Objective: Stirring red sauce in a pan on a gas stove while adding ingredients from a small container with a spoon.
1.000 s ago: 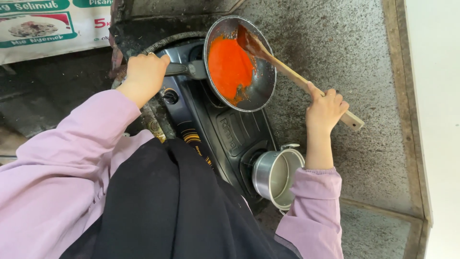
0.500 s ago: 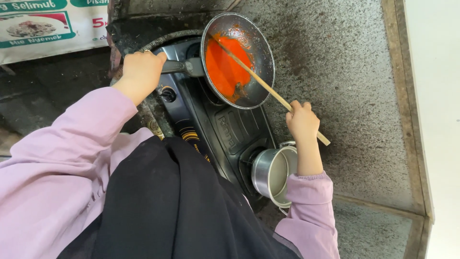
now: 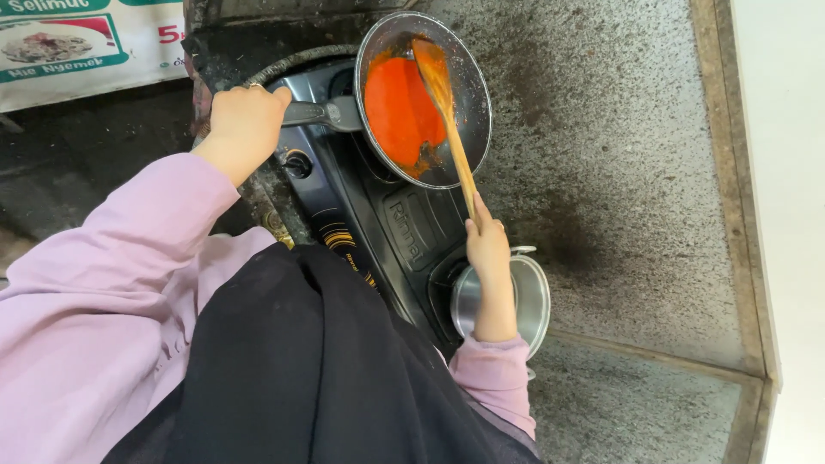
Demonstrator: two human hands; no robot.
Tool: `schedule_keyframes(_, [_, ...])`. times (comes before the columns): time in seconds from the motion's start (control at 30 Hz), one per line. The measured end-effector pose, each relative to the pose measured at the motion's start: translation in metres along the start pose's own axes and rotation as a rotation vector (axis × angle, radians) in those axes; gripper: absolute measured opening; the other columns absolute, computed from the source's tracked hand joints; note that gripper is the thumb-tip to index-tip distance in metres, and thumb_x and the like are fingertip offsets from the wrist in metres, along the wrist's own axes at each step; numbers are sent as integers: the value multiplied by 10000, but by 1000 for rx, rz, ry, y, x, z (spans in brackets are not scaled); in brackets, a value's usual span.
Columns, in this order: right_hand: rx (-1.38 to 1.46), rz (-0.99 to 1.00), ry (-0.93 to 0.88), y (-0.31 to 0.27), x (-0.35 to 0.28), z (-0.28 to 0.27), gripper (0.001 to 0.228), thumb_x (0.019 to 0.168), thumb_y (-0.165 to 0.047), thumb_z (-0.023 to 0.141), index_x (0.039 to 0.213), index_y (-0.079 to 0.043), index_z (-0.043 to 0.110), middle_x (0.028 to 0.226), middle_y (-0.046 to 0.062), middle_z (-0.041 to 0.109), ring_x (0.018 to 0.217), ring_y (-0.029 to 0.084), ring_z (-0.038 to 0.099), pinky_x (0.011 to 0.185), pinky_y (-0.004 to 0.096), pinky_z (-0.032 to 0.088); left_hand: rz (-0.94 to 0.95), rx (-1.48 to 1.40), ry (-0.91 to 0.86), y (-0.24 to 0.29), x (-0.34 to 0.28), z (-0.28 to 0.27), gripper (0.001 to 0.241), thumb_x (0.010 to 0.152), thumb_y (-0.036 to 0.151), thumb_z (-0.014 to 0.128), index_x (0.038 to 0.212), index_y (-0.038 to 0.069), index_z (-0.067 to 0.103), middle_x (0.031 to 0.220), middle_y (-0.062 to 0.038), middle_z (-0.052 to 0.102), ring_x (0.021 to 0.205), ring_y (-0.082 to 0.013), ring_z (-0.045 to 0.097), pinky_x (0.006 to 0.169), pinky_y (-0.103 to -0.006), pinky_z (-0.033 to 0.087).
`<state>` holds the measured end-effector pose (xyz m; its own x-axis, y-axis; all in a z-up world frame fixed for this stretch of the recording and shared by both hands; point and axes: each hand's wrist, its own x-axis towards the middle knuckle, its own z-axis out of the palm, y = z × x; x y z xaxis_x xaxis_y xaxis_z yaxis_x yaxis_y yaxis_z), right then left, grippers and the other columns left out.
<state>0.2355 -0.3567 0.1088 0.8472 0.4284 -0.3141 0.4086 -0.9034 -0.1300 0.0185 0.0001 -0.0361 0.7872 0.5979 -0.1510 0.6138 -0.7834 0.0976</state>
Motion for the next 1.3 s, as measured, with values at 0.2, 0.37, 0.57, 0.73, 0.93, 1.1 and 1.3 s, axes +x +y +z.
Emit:
schedule_keyframes(0.2, [-56, 89, -28, -39, -14, 25, 604, 1060, -297, 416, 1634, -424, 275, 1084, 170, 559, 895, 373, 645, 848, 503, 509, -8, 18, -6, 4, 0, 0, 531, 772, 42, 723, 1242, 228, 559, 936, -41, 732, 816, -269, 745, 575, -338, 545])
schedule_keyframes(0.37, [-19, 152, -123, -44, -29, 3, 605, 1055, -282, 421, 1627, -435, 295, 1277, 169, 630, 1188, 323, 584, 974, 479, 468, -8, 57, -34, 5, -1, 6, 577, 733, 50, 758, 1235, 225, 535, 896, -21, 705, 787, -228, 715, 548, -303, 508])
schedule_keyframes(0.57, [-40, 150, -23, -42, -11, 19, 599, 1065, -308, 386, 1647, -375, 262, 1170, 217, 598, 1000, 394, 642, 900, 518, 494, -8, 65, -34, 6, -2, 6, 594, 734, 29, 750, 1248, 226, 528, 877, -23, 705, 765, -224, 714, 556, -309, 514])
schedule_keyframes(0.73, [-6, 137, -122, -51, -33, 8, 605, 1064, -284, 407, 1646, -387, 274, 1190, 171, 628, 1045, 340, 636, 890, 464, 492, -6, 62, 16, 5, -2, 11, 595, 703, 46, 770, 1222, 237, 551, 866, -11, 705, 756, -226, 724, 547, -311, 501])
schedule_keyframes(0.93, [-11, 101, -6, -46, -4, 13, 616, 1055, -268, 415, 1647, -360, 270, 1132, 231, 622, 1016, 409, 634, 888, 530, 494, -3, 76, 7, 5, -2, 9, 566, 720, 43, 747, 1212, 230, 538, 866, -17, 707, 742, -232, 728, 543, -315, 513])
schedule_keyframes(1.1, [-33, 107, -86, -44, -21, 5, 623, 1030, -274, 442, 1613, -449, 311, 1196, 182, 625, 1103, 359, 611, 941, 490, 480, -2, 63, -34, 6, -5, -3, 542, 755, 43, 738, 1225, 213, 530, 890, -38, 715, 766, -248, 729, 556, -324, 517])
schedule_keyframes(1.3, [184, 77, -51, -31, -17, -8, 535, 994, -269, 512, 1519, -369, 490, 1496, 63, 588, 1342, 291, 564, 1094, 408, 428, 6, 61, -35, 4, -3, 0, 535, 761, 38, 724, 1226, 213, 525, 914, -40, 721, 793, -250, 733, 562, -330, 535])
